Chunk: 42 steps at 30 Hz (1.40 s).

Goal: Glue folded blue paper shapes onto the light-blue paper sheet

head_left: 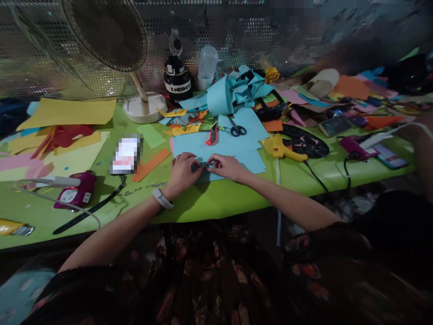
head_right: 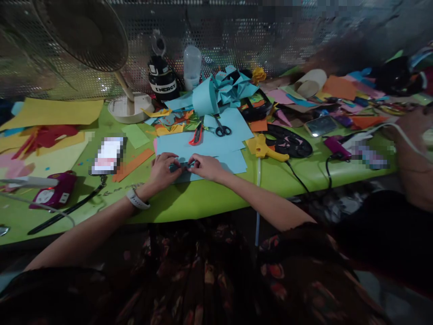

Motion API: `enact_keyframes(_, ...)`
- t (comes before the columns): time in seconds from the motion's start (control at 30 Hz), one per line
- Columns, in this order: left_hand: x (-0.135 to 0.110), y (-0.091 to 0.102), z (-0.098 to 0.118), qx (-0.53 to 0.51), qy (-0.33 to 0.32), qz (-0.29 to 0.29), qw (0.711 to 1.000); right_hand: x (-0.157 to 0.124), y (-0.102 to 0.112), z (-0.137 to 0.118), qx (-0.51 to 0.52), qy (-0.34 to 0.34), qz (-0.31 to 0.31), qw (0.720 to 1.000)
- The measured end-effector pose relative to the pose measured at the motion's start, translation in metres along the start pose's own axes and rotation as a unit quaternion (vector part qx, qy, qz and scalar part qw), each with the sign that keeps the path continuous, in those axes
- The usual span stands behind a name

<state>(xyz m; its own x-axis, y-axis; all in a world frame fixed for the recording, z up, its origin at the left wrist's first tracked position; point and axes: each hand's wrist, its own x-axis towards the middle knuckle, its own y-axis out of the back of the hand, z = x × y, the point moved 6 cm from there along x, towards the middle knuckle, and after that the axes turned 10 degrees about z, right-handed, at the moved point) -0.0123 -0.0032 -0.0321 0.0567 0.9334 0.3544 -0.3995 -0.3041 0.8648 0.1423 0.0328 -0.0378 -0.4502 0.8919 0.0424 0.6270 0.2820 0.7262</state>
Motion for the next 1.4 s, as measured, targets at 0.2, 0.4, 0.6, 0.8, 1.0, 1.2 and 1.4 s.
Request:
enact_keyframes(0.2, 0.002, -0.007, -0.001, 0.006, -0.022, -0.022, 1.000, -0.001, -0.001, 0.002, 0.000, 0.016, 0.006, 1.000)
enact_keyframes(0.4, 0.005, -0.004, -0.002, -0.014, -0.041, -0.008, 0.999, -0.004, -0.004, 0.002, -0.037, 0.069, 0.041, 0.996)
enact_keyframes(0.6, -0.007, 0.011, 0.002, -0.019, -0.141, 0.022, 0.990, -0.005, -0.005, 0.002, -0.072, 0.070, 0.057, 0.993)
enact_keyframes(0.8, -0.008, 0.011, 0.002, -0.003, -0.194, -0.010, 0.981, -0.005, -0.006, 0.004, -0.052, 0.098, 0.059, 0.992)
enact_keyframes(1.0, -0.008, 0.001, 0.000, 0.000, -0.229, -0.044, 0.973, -0.016, 0.010, 0.000, -0.148, 0.194, 0.178, 0.953)
enact_keyframes(1.2, -0.006, 0.005, 0.005, 0.014, -0.236, -0.071, 0.969, -0.025, 0.012, 0.003, -0.199, 0.208, 0.217, 0.933)
enact_keyframes(1.4, -0.001, 0.004, 0.005, -0.007, -0.222, -0.071, 0.972, -0.024, 0.011, -0.001, -0.213, 0.213, 0.204, 0.932)
